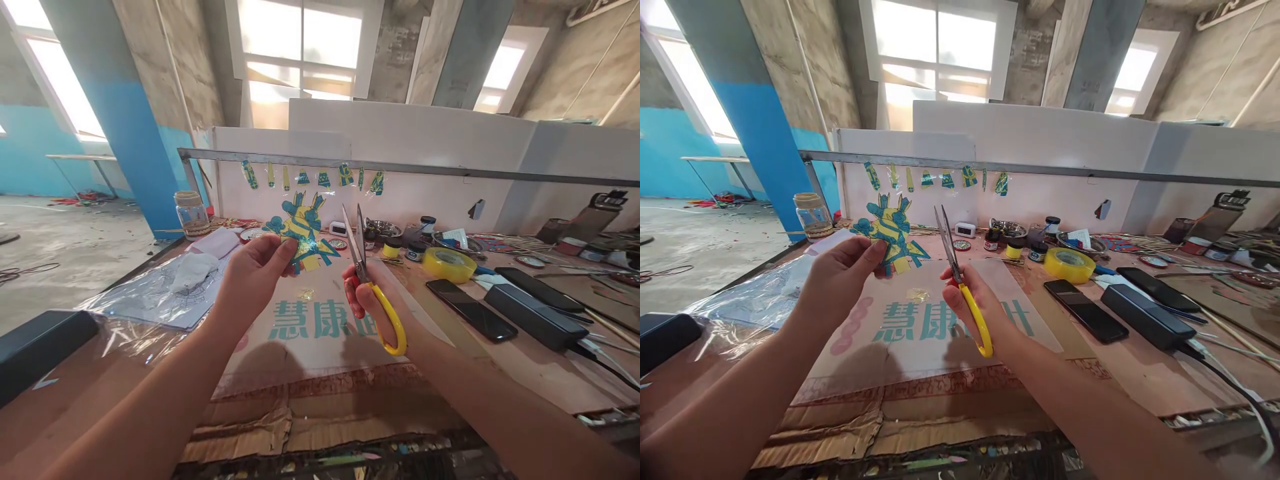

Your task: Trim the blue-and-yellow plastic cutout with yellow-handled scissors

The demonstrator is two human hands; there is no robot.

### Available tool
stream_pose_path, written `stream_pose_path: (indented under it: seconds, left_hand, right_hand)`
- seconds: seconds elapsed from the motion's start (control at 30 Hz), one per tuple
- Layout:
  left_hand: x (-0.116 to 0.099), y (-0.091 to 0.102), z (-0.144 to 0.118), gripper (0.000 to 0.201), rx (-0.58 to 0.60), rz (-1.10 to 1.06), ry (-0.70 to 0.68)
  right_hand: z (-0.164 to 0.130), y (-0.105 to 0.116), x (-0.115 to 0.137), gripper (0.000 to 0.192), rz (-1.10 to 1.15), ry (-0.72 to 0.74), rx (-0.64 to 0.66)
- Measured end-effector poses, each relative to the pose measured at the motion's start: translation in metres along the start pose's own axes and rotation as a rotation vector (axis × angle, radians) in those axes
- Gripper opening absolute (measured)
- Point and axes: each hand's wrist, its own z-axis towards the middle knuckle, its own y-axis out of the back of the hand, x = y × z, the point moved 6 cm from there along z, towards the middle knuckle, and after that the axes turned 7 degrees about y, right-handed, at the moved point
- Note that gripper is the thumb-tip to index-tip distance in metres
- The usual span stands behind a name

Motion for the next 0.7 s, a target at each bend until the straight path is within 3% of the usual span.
stream_pose_path:
  seconds: [0.43,0.7]
  left_hand:
    - [-0.006,0.009,-0.001,0.019,-0.106,-0.036,-0.036]
    - [0.000,-0.001,-0.001,0.032,0.035,-0.141,0.011]
  right_hand:
    - [-0.001,-0.004,-0.005,0.057,-0.060,-0.077,0.059]
    - [-0.008,-0.014,-0.015,0.044,-0.061,-0.081,0.117]
